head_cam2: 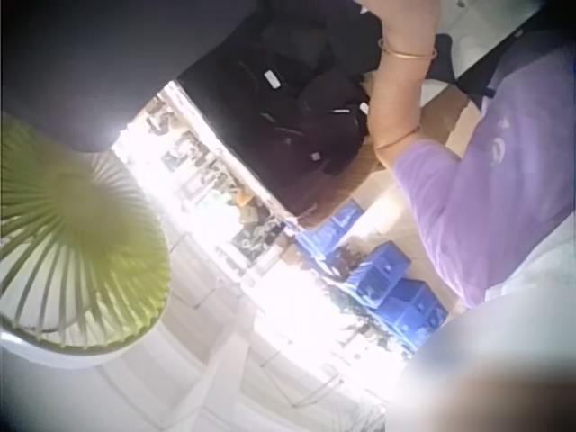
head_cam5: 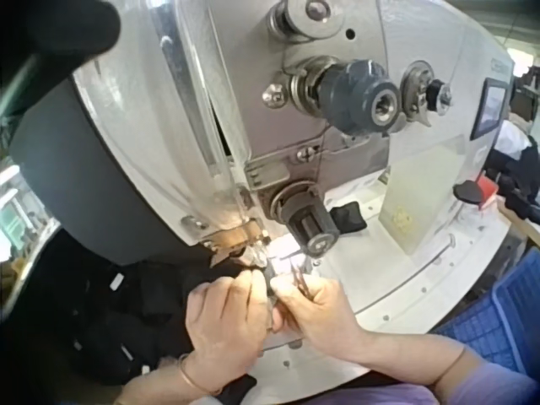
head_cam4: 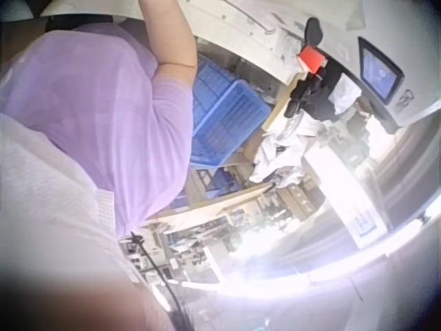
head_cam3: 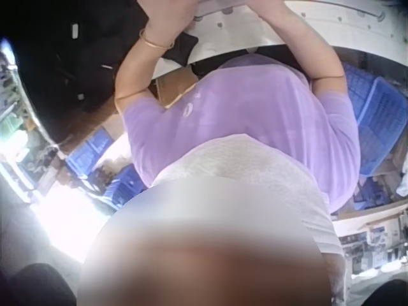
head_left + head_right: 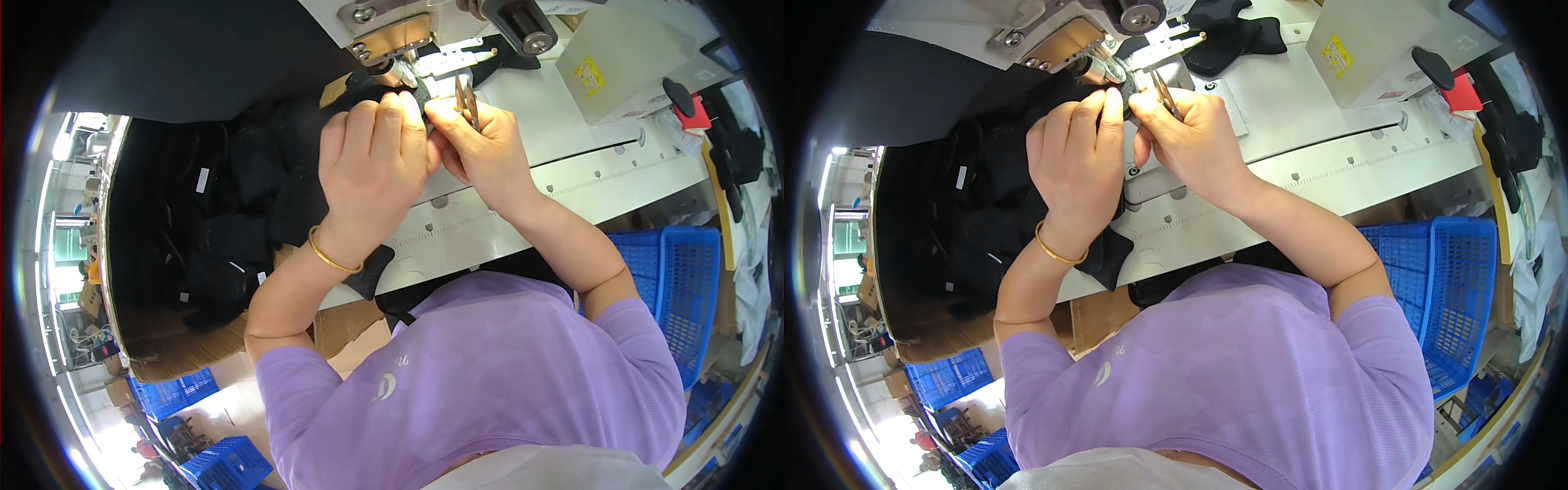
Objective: The worker is using a sewing machine to stitch together black shoe components, periodically recording progress in a notebook.
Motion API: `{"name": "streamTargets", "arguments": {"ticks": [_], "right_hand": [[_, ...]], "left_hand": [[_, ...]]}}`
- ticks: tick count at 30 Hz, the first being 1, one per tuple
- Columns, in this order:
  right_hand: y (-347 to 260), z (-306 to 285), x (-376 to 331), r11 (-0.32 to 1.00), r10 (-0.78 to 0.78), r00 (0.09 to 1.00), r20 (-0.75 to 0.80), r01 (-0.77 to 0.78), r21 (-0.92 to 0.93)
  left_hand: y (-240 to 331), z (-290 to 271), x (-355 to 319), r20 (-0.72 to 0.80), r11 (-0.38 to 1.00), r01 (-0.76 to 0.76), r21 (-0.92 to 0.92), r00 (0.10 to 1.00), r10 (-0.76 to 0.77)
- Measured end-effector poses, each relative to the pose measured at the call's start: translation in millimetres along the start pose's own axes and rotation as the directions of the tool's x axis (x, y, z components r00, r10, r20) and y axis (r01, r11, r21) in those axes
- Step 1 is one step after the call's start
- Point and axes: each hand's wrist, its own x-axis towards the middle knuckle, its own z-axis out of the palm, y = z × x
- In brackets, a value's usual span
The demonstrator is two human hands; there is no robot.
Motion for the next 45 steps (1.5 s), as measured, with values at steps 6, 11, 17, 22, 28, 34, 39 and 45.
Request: {"name": "streamTargets", "arguments": {"ticks": [6, 11, 17, 22, 28, 34, 39, 45], "right_hand": [[1.6, -1.7, 0.6, 1.000, 0.005, 1.000, -0.002, -0.005, 0.017], [3.7, -4.9, 1.6, 0.996, 0.023, 1.000, 0.000, -0.023, 0.087], [5.1, -6.2, 1.3, 0.994, -0.007, 1.000, -0.015, 0.008, 0.109], [5.8, -7.6, 1.2, 0.980, 0.046, 0.999, 0.011, -0.048, 0.193], [3.7, -7.2, -0.4, 0.985, 0.015, 1.000, 0.009, -0.016, 0.174], [3.9, -10.0, 2.6, 0.991, 0.024, 0.999, 0.033, -0.028, 0.127], [2.5, -9.6, 2.7, 0.993, 0.013, 0.999, 0.030, -0.017, 0.121], [0.6, -12.4, 0.8, 0.995, 0.020, 0.996, 0.081, -0.027, 0.091]], "left_hand": [[14.9, -17.7, 4.8, 0.227, 0.964, 0.077, 0.253, 0.964, -0.136], [24.6, -33.5, 3.6, 0.122, 0.998, 0.056, 0.004, 0.991, -0.056], [28.2, -23.7, 5.1, 0.041, 0.996, 0.026, -0.079, 0.999, -0.023], [24.4, -15.8, 8.8, 0.046, 0.989, 0.029, -0.144, 0.999, -0.023], [17.8, -3.3, 12.6, 0.078, 0.981, 0.065, -0.183, 0.996, -0.051], [14.6, 9.9, 10.9, 0.044, 0.987, 0.087, -0.138, 0.996, -0.082], [13.3, 11.4, 9.5, 0.034, 0.985, 0.081, -0.155, 0.996, -0.077], [11.5, 13.0, 3.9, -0.020, 0.984, 0.090, -0.156, 0.995, -0.094]]}}
